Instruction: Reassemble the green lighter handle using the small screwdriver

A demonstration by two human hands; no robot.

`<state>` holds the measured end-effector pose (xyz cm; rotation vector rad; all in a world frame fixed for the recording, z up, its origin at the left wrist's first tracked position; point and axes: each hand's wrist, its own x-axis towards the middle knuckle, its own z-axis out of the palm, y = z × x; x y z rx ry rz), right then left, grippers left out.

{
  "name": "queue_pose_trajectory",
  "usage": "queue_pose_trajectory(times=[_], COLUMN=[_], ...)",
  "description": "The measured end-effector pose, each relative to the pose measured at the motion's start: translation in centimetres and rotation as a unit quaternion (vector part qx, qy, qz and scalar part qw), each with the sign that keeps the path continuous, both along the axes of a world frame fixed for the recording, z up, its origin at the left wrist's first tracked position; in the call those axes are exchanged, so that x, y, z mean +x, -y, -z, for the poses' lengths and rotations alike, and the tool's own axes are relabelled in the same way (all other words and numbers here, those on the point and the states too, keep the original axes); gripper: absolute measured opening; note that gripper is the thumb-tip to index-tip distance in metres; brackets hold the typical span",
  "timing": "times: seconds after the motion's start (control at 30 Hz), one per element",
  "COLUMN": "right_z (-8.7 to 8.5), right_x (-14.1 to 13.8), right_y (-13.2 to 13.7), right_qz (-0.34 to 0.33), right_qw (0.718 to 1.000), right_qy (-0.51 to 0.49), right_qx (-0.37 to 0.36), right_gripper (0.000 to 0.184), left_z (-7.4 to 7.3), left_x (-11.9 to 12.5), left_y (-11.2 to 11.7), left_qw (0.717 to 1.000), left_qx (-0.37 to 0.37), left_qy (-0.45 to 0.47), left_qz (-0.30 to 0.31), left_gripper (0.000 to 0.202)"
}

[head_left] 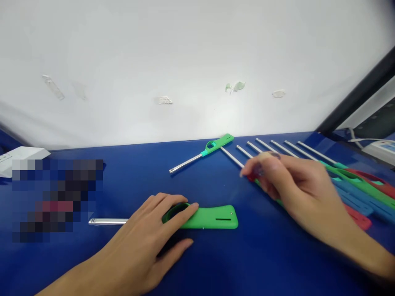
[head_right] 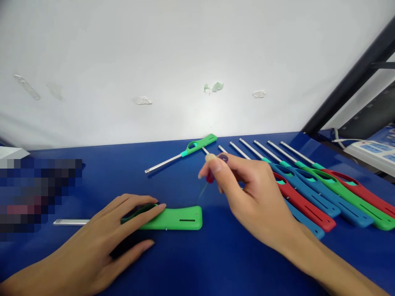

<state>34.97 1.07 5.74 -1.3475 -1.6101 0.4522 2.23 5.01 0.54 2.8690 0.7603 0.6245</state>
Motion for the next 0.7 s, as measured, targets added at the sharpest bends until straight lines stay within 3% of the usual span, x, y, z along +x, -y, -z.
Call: queue_pose_trajectory(times=[0.17, 0.57, 0.7], right_z=[0.94, 0.16, 0.38], right_x=[-0.22, 0.22, 0.35], right_y=[0.61, 0.30, 0.55], right_qz=[-0.047, -0.037, -0.034], right_qw=[0.995, 0.980, 0.979], right_qy=[0.032, 0.134, 0.129], right_qx=[0.087, 0.143, 0.154], right_gripper=[0.063, 0.048, 0.053], left_z=[0.23, 0.95, 0.80], left_x=[0.31, 0.08, -0.02], left_y=[0.12, 0.04, 0.20], left_qw=[1.000, 0.998, 0.998], left_qx=[-0.016, -0.052, -0.056], left_qy=[0.011, 0.018, 0.019], left_qz=[0.005, 0.010, 0.010], left_gripper=[0.039, 0.043, 0.044])
